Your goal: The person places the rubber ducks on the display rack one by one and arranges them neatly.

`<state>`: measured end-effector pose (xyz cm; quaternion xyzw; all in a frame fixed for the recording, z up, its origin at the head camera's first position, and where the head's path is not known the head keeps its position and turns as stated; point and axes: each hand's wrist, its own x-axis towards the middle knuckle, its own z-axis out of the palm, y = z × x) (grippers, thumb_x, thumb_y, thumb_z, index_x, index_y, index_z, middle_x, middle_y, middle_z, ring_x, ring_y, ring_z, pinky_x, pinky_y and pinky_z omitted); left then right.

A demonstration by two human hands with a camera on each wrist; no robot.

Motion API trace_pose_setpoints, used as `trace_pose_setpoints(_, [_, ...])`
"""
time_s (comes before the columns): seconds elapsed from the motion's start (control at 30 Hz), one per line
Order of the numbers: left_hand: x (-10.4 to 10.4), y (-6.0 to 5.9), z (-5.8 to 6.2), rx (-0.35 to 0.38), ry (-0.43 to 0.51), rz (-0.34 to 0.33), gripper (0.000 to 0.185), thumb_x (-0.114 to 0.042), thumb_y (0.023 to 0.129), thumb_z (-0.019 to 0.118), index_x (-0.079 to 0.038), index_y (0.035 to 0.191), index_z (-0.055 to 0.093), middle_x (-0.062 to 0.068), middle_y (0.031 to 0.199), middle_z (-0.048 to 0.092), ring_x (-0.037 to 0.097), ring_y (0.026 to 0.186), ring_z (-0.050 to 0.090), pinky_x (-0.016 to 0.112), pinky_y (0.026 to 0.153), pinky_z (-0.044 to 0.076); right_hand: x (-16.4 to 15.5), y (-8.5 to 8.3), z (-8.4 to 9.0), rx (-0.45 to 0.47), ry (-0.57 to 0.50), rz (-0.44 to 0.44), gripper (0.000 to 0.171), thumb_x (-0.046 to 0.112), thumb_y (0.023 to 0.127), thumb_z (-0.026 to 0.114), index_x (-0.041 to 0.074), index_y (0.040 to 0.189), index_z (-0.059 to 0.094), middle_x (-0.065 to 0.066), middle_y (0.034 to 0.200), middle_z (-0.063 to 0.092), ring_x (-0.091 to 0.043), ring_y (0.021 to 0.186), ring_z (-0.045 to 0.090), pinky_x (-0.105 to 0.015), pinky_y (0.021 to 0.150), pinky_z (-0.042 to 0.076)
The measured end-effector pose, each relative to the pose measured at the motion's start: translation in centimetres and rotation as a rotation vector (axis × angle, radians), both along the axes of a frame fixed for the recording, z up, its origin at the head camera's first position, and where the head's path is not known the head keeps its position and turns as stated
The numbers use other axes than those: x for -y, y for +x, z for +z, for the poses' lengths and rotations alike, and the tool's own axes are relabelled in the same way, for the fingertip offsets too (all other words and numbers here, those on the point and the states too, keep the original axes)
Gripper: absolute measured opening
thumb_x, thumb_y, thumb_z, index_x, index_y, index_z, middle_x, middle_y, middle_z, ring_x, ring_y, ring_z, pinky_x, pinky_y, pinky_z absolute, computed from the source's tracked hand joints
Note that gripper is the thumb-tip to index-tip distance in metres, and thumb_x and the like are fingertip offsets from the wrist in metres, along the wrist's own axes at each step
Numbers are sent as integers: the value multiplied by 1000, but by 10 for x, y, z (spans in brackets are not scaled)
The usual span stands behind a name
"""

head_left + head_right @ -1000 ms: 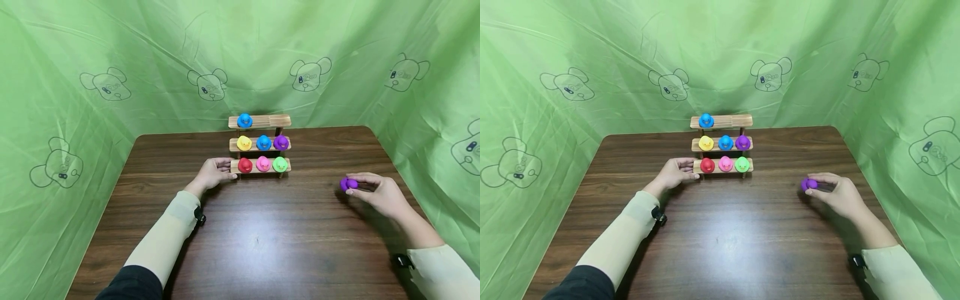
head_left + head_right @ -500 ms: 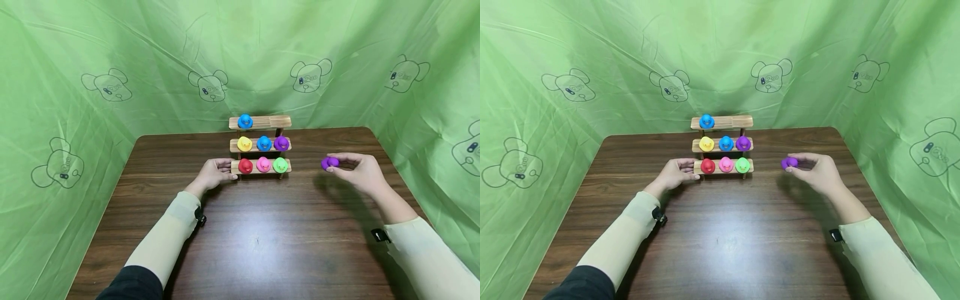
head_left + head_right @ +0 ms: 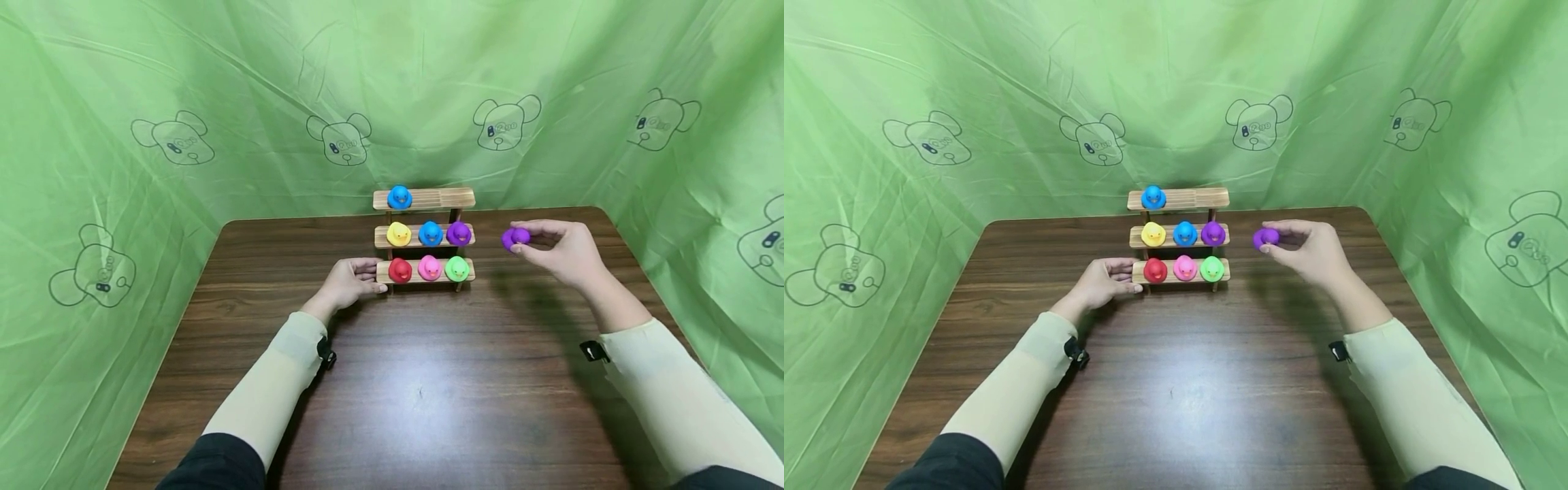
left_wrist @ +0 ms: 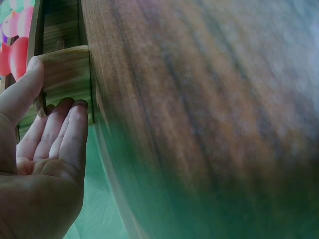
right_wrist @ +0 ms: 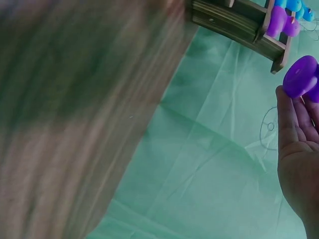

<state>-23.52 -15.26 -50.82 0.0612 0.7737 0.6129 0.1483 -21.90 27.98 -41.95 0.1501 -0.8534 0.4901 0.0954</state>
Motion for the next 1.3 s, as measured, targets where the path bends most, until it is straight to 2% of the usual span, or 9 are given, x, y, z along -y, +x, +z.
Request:
trace_pose_setpoints(0.27, [0, -1, -2, -9, 10, -8, 57, 4, 82, 88, 2, 135, 67, 19, 129, 71, 31, 120, 68, 28, 94, 59, 34, -7, 28, 34, -17, 25, 40, 4, 84, 89, -3, 121, 75, -22, 119, 74, -9, 95, 75, -21, 85, 60])
trace_pose_setpoints(0.47, [1, 0, -1, -13, 6, -2, 57, 5, 81, 88, 2, 134, 68, 18, 128, 72, 30, 119, 69, 28, 94, 59, 43, -31, 21, 35, -18, 38, 41, 16, 83, 93, 9, 120, 78, -13, 119, 76, -10, 97, 75, -20, 85, 60])
trace_pose_setpoints(0.7, [2, -1, -3, -13, -3, -3, 57, 4, 81, 88, 1, 134, 68, 17, 128, 72, 29, 119, 69, 28, 94, 59, 63, -49, 31, 26, 27, 65, 40, 25, 84, 92, 11, 119, 79, -7, 116, 78, -16, 100, 75, -25, 88, 61])
trace_pose_setpoints(0.93, [2, -1, -4, -16, -2, -10, 57, 4, 82, 88, 1, 135, 68, 19, 128, 71, 31, 120, 68, 29, 94, 59, 86, -67, 38, 51, 16, 107, 41, 24, 85, 91, 9, 121, 78, -10, 119, 76, -21, 107, 74, -32, 95, 60])
trace_pose_setpoints(1.3, [1, -1, 0, -27, -4, -10, 56, 4, 82, 88, 2, 134, 68, 18, 126, 72, 29, 118, 69, 29, 95, 59, 109, -86, 42, 94, 55, 135, 43, 19, 87, 89, 11, 127, 76, -9, 122, 75, -21, 107, 73, -25, 89, 61])
